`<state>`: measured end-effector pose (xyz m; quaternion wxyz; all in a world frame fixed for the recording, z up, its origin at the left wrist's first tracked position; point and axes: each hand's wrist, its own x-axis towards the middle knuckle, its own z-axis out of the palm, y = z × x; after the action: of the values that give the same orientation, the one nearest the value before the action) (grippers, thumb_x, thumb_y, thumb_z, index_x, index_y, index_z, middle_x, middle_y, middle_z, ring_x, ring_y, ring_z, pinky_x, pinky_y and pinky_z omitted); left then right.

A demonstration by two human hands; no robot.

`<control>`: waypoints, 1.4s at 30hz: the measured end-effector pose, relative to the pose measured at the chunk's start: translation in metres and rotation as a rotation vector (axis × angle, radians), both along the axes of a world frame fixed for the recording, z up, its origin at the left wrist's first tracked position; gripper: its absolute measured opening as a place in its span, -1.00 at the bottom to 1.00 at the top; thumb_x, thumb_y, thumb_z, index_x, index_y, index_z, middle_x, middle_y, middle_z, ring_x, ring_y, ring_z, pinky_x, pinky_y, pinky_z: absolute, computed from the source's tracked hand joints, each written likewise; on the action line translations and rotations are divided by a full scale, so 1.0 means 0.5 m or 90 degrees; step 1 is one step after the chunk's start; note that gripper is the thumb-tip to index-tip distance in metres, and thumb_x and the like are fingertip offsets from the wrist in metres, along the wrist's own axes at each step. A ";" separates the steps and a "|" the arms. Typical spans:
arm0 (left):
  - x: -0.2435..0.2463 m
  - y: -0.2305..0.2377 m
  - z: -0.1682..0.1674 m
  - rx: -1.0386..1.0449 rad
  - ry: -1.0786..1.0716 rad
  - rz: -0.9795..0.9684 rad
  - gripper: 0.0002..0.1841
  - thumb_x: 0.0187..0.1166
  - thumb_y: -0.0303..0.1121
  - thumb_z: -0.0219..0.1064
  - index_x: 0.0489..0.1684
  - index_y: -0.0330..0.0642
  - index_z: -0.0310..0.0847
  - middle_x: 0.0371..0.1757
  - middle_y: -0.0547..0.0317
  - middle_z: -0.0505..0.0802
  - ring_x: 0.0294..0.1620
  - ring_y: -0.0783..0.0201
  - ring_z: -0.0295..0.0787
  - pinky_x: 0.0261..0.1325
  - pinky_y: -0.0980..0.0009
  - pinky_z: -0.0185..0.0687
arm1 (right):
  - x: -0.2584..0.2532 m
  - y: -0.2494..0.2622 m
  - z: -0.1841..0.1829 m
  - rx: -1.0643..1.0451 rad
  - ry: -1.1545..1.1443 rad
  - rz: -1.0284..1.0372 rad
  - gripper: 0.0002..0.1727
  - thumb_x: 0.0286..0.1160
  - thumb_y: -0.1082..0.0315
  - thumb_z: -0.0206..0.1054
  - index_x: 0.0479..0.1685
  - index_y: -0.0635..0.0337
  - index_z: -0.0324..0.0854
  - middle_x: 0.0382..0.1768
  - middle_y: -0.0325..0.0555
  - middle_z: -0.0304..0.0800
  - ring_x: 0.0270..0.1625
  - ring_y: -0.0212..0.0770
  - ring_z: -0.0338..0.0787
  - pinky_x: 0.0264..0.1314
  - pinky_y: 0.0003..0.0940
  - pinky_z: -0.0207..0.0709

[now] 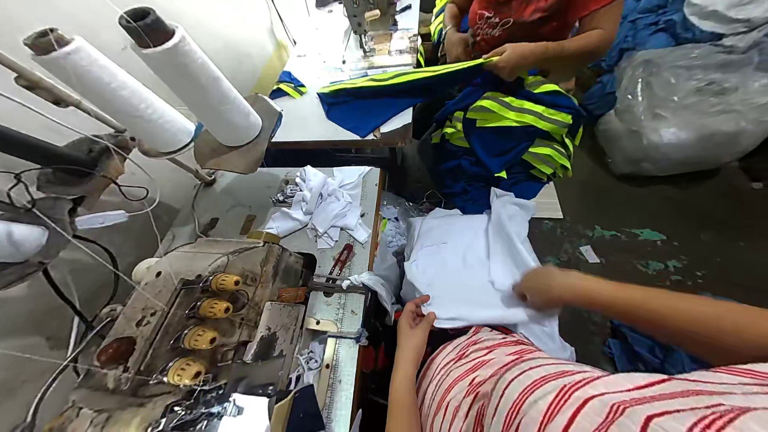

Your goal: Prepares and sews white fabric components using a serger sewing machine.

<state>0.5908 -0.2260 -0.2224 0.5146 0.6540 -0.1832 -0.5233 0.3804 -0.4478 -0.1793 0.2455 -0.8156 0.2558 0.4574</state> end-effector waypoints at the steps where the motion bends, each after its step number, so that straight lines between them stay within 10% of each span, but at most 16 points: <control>1: -0.003 0.000 0.002 0.003 -0.007 -0.019 -0.57 0.56 -0.63 0.30 0.42 -0.48 0.47 -0.02 -0.06 0.77 -0.21 0.37 0.73 -0.06 0.43 0.69 | -0.006 0.023 -0.014 0.058 0.026 0.042 -0.64 0.50 0.33 0.47 0.17 0.41 0.74 0.11 0.52 0.75 0.26 0.57 0.67 0.27 0.60 0.37; 4: -0.015 0.005 0.006 0.024 -0.008 -0.046 -0.55 0.54 -0.64 0.32 0.43 -0.46 0.49 -0.03 -0.05 0.77 -0.24 0.37 0.72 -0.07 0.43 0.69 | 0.025 0.052 -0.041 0.155 -0.211 -0.046 -0.70 0.59 0.31 0.41 0.01 0.43 0.79 -0.10 0.40 0.83 0.04 0.41 0.79 0.25 0.47 0.47; 7: -0.024 0.005 0.012 0.014 0.000 -0.017 -0.56 0.51 -0.63 0.36 0.38 -0.47 0.48 -0.20 0.05 0.75 -0.33 0.40 0.71 -0.17 0.45 0.70 | 0.107 0.083 -0.069 0.261 -0.436 -0.280 -0.55 0.66 0.20 0.34 0.22 0.48 0.67 0.13 0.32 0.77 0.19 0.17 0.77 0.38 0.14 0.55; 11: -0.021 0.015 0.022 -0.006 -0.019 0.002 -0.55 0.54 -0.59 0.37 0.40 -0.48 0.44 -0.19 0.05 0.77 -0.30 0.41 0.73 -0.13 0.44 0.72 | 0.169 0.148 -0.095 0.475 -0.467 -0.427 -0.77 0.56 0.31 0.39 -0.13 0.33 0.56 -0.37 -0.23 0.57 -0.32 -0.46 0.55 -0.15 -0.46 0.46; 16: -0.019 0.026 0.031 0.011 -0.025 -0.027 -0.54 0.54 -0.65 0.29 0.44 -0.52 0.37 -0.17 0.01 0.75 -0.28 0.38 0.73 -0.10 0.41 0.72 | 0.159 0.127 -0.107 0.499 -0.430 -0.475 -0.83 0.64 0.30 0.30 -0.30 0.18 0.59 -0.51 -0.41 0.56 -0.47 -0.56 0.52 -0.32 -0.56 0.42; 19: -0.015 0.023 0.026 0.034 -0.079 -0.074 -0.60 0.55 -0.62 0.24 0.38 -0.44 0.49 -0.30 0.12 0.66 -0.39 0.41 0.59 -0.21 0.44 0.61 | 0.130 0.081 -0.102 0.498 -0.438 -0.550 -0.83 0.74 0.33 0.15 -0.12 0.23 0.60 -0.32 -0.37 0.69 -0.25 -0.52 0.68 -0.03 -0.45 0.60; 25: 0.002 0.025 0.019 0.141 -0.130 -0.177 -0.57 0.58 -0.59 0.03 0.33 -0.24 0.67 0.33 -0.06 0.75 -0.03 0.27 0.69 0.01 0.29 0.59 | 0.096 -0.015 -0.125 0.548 -0.510 -1.147 -0.50 0.86 -0.11 -0.21 0.20 0.00 0.52 -0.14 -0.25 0.80 -0.11 -0.35 0.82 -0.03 -0.32 0.74; 28: 0.002 0.022 0.017 0.177 -0.116 -0.183 -0.58 0.63 -0.57 0.04 0.41 -0.27 0.62 0.37 -0.17 0.71 0.08 0.14 0.74 0.13 0.20 0.64 | 0.093 0.006 -0.165 0.554 -0.401 -1.000 -0.15 0.73 -0.40 -0.40 0.43 0.12 0.44 0.04 -0.09 0.76 0.06 -0.22 0.77 0.16 -0.16 0.67; 33: 0.006 0.026 0.021 0.197 -0.132 -0.190 -0.59 0.65 -0.56 0.07 0.42 -0.29 0.61 0.35 -0.19 0.71 0.06 0.15 0.74 0.15 0.22 0.63 | 0.118 0.060 -0.154 0.445 -0.278 -0.708 -0.77 0.82 0.32 0.10 0.21 0.26 0.50 -0.24 -0.23 0.68 -0.27 -0.45 0.70 -0.10 -0.42 0.64; 38: 0.012 0.029 0.017 0.213 -0.143 -0.230 -0.60 0.66 -0.55 0.07 0.40 -0.29 0.63 0.32 -0.16 0.75 0.04 0.14 0.75 0.18 0.19 0.63 | 0.075 -0.087 -0.051 0.540 -0.660 -0.950 -0.60 0.89 0.05 -0.15 -0.03 -0.08 0.62 -0.32 -0.40 0.84 -0.28 -0.52 0.81 -0.21 -0.50 0.75; 42: 0.016 0.028 0.023 0.214 -0.187 -0.227 -0.55 0.65 -0.48 0.23 0.53 -0.31 0.53 0.53 -0.32 0.59 0.34 -0.09 0.68 0.39 0.04 0.58 | 0.047 -0.140 0.143 0.503 -1.022 -0.802 -0.61 0.89 0.00 -0.12 -0.07 -0.23 0.67 -0.17 -0.55 0.87 -0.06 -0.65 0.80 0.07 -0.62 0.70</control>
<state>0.5986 -0.2121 -0.2106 0.2664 0.7565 -0.2786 -0.5283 0.4037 -0.5179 -0.1079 0.7751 -0.4625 0.2276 -0.3653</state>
